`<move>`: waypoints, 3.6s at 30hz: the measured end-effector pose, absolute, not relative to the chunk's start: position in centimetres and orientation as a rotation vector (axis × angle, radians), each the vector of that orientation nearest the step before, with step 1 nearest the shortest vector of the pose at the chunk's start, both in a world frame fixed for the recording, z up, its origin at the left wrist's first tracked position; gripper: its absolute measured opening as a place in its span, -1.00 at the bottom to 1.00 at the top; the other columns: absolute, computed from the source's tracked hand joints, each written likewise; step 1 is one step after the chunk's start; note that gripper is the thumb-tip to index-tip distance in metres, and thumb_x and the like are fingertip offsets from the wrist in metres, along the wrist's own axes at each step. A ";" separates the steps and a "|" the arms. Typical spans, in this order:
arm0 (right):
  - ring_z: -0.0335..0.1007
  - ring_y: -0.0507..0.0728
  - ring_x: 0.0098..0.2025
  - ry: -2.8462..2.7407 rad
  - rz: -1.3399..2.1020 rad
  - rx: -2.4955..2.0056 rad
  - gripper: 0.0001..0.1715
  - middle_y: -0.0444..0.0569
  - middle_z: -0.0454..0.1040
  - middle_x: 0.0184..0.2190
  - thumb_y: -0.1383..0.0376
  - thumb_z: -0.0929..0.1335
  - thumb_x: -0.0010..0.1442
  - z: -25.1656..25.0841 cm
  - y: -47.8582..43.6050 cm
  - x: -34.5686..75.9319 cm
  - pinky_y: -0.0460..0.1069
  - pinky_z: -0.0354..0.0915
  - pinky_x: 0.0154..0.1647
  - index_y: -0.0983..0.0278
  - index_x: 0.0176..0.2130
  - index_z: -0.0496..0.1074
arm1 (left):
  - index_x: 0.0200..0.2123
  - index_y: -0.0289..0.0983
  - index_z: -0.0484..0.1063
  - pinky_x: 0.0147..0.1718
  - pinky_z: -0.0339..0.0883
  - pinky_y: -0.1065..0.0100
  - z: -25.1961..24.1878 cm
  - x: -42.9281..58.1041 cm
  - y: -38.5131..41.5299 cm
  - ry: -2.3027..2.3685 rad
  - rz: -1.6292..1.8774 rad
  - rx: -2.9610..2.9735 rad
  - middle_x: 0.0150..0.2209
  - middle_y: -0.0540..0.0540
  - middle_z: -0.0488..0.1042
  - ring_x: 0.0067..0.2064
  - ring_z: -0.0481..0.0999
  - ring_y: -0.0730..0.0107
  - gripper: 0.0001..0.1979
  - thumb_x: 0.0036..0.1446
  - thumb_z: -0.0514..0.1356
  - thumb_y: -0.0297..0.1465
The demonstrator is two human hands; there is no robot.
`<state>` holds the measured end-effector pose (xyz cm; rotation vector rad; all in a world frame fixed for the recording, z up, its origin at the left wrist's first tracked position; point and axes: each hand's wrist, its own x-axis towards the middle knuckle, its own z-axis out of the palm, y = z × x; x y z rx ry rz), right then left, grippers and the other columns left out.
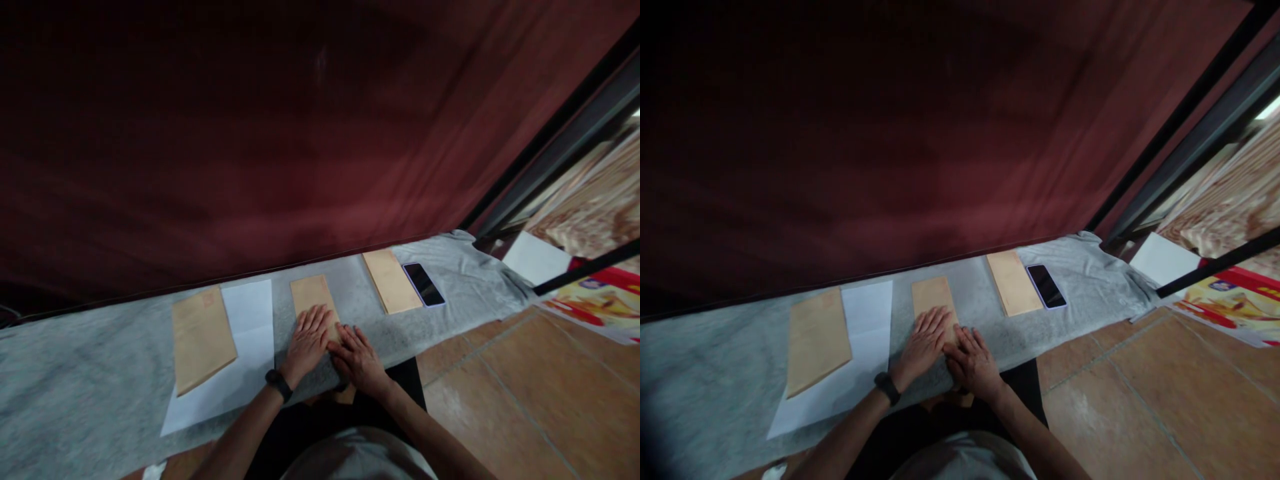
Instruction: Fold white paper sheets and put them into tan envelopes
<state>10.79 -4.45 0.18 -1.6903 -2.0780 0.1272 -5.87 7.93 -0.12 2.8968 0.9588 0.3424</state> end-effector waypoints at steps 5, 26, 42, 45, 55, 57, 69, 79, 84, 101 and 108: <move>0.12 0.23 0.38 -1.819 0.035 -1.852 -0.45 0.10 0.26 0.33 0.33 0.21 0.37 -1.7 -4.0 10.4 0.26 0.12 0.37 0.26 0.31 0.24 | 0.41 -0.31 0.00 0.38 -0.03 0.02 -0.5 -7.4 4.9 0.985 0.382 2.898 0.42 -0.19 0.08 0.44 0.00 0.16 -0.41 0.39 -0.08 -0.24; 0.49 0.21 0.01 -0.917 0.810 -1.384 -0.56 0.04 0.58 -0.05 0.01 0.30 0.26 3.3 -0.4 7.8 0.13 0.37 0.11 0.22 -0.05 0.52 | 0.12 -0.37 0.43 -0.07 0.43 0.23 4.8 -5.8 2.8 1.368 0.610 2.569 0.01 -0.30 0.55 0.03 0.54 0.14 -0.61 0.28 0.01 -0.52; 0.35 0.07 -0.53 -0.688 1.130 -1.370 -0.29 -0.20 0.40 -0.51 -0.09 0.47 -0.06 1.1 -0.1 6.1 -0.05 0.31 -0.56 0.26 -0.04 0.40 | -0.40 -0.22 0.43 -0.28 0.48 0.35 2.8 -5.4 2.1 1.066 0.995 0.413 -0.45 0.01 0.55 -0.44 0.55 0.43 -0.89 0.17 0.22 -0.33; 0.37 0.09 -0.50 -0.774 1.032 -1.423 -0.43 -0.15 0.44 -0.48 -0.02 0.42 0.03 0.2 -0.1 6.7 -0.03 0.31 -0.52 0.25 -0.05 0.40 | -0.39 -0.26 0.47 -0.27 0.50 0.32 2.5 -6.0 1.7 1.077 0.829 0.551 -0.41 -0.08 0.59 -0.38 0.60 0.37 -0.79 0.14 0.27 -0.23; 0.43 0.10 -0.45 -1.073 0.767 -1.721 -0.66 -0.13 0.47 -0.46 0.24 0.25 0.22 -0.3 -1.0 8.3 -0.04 0.34 -0.40 0.27 -0.03 0.39 | 0.20 -0.22 0.38 0.31 0.16 0.01 1.5 -8.4 0.2 1.131 0.711 2.287 0.29 -0.16 0.35 0.35 0.24 0.13 -0.57 0.32 0.05 -0.29; 0.48 0.13 -0.37 -1.178 0.676 -1.810 -0.65 -0.08 0.51 -0.42 0.30 0.23 0.24 -0.1 -1.2 8.3 -0.02 0.37 -0.30 0.29 0.00 0.38 | 0.32 -0.28 0.23 0.34 0.09 -0.01 0.6 -8.6 0.2 1.145 0.554 2.578 0.37 -0.18 0.21 0.41 0.10 0.13 -0.48 0.31 0.05 -0.35; 0.13 0.17 0.37 -2.014 0.106 -1.691 -0.37 0.06 0.25 0.33 0.23 0.14 0.45 0.4 -4.8 5.8 0.18 0.13 0.37 0.27 0.42 0.01 | 0.40 -0.36 0.05 0.36 0.05 0.07 -1.3 -9.3 0.6 1.118 0.347 2.896 0.41 -0.23 0.10 0.44 0.02 0.17 -0.37 0.26 -0.04 -0.50; 0.02 0.26 0.42 -1.995 -0.098 -1.780 -0.31 0.14 0.14 0.38 0.14 0.21 0.44 -1.0 -5.4 5.2 0.23 0.04 0.40 0.32 0.42 0.02 | 0.39 -0.27 0.10 0.39 -0.07 0.06 0.0 -7.6 7.5 1.078 0.374 2.794 0.41 -0.14 0.11 0.45 -0.02 0.19 -0.46 0.37 -0.10 -0.40; 0.04 0.28 0.41 -1.975 -0.092 -1.811 -0.32 0.13 0.15 0.38 0.16 0.25 0.41 -0.9 -5.2 4.9 0.26 0.13 0.35 0.25 0.41 0.05 | 0.40 -0.19 0.08 0.40 -0.25 -0.02 0.1 -4.4 11.5 1.166 0.413 2.732 0.40 -0.10 0.14 0.45 -0.03 0.18 -0.45 0.37 -0.09 -0.34; 0.08 0.30 0.39 -1.990 -0.105 -1.825 -0.36 0.11 0.17 0.37 0.17 0.25 0.40 -0.9 -5.0 5.0 0.25 0.09 0.35 0.23 0.38 0.13 | 0.36 -0.20 0.16 0.38 -0.31 -0.06 -0.3 -1.7 14.8 1.286 0.383 2.691 0.40 -0.09 0.15 0.45 -0.04 0.12 -0.46 0.38 -0.12 -0.24; 0.05 0.28 0.40 -1.966 -0.103 -1.843 -0.35 0.14 0.17 0.37 0.20 0.24 0.40 -1.3 -5.0 4.7 0.24 0.02 0.39 0.28 0.39 0.11 | 0.41 -0.19 0.04 0.40 -0.19 0.06 -0.6 -5.5 10.8 1.048 0.367 2.756 0.42 -0.08 0.09 0.45 -0.02 0.27 -0.45 0.39 -0.11 -0.33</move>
